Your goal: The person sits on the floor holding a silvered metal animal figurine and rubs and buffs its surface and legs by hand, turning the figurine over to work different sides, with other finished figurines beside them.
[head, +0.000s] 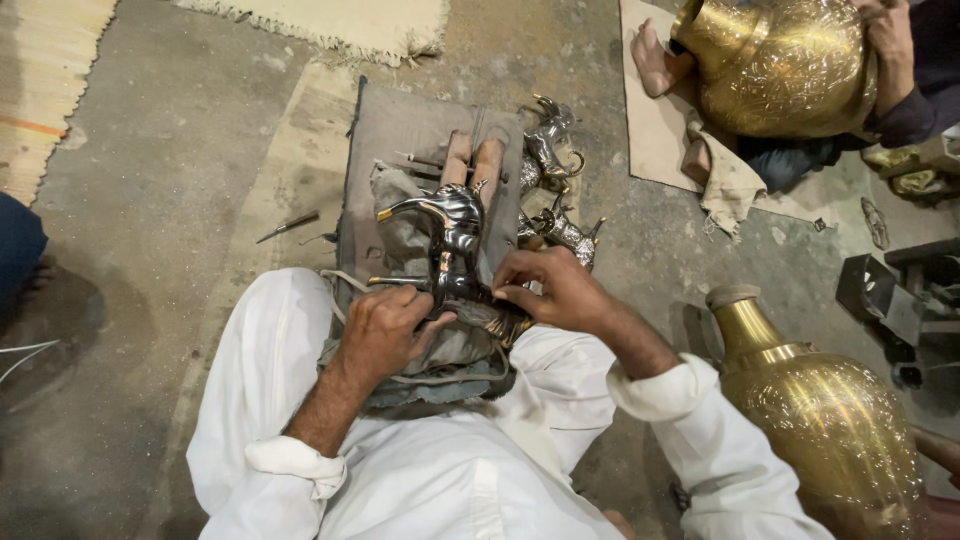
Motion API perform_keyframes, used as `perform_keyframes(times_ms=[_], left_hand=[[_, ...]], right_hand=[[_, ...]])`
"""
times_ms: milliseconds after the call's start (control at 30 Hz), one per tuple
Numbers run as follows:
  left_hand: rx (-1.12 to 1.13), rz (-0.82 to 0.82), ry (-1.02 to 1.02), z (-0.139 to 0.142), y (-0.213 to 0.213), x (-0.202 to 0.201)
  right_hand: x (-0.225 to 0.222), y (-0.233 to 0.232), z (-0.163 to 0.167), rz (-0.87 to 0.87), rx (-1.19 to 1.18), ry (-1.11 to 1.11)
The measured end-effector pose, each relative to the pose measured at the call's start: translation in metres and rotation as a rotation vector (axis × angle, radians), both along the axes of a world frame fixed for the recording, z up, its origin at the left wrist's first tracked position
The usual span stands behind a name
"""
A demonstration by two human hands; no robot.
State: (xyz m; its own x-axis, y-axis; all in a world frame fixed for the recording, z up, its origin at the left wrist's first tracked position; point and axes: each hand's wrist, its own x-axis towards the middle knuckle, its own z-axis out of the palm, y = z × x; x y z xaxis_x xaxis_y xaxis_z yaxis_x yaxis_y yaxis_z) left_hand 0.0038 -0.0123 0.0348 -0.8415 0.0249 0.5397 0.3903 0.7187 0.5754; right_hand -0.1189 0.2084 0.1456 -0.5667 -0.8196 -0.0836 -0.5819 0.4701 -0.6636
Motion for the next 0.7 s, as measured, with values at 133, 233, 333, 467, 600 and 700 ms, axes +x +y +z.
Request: perform_keyframes(times_ms=[133,233,333,467,600,700], left_hand=[[-0.008,0.017,0.017,0.000,0.001,0.002],[-0.020,0.028,0.010,0.000,0.002,0.002],[-0.030,0.027,0.005,0.001,0.002,0.004],[-0.033,0.030,-0.004,0.000,0.002,0.004],[-0.022,0.018,-0.021,-0.002,0.002,0.003],[-0.015,0.018,0.004,-0.003,0.003,0.002]], right_hand=[[0.035,-0.001,-0.023,-0.318,-0.314,0.037],[0.058,-0.011,-0.039,-0.545,-0.350,0.128],[0.072,-0.022,-0.047,-0.674,-0.372,0.106],[0.069,-0.029,-0.049,-0.724,-0.392,0.079],[0.066,-0.032,-0.046,-0.703,-0.326,0.130],[0.067,-0.033,-0.044,-0.752,-0.293,0.072]])
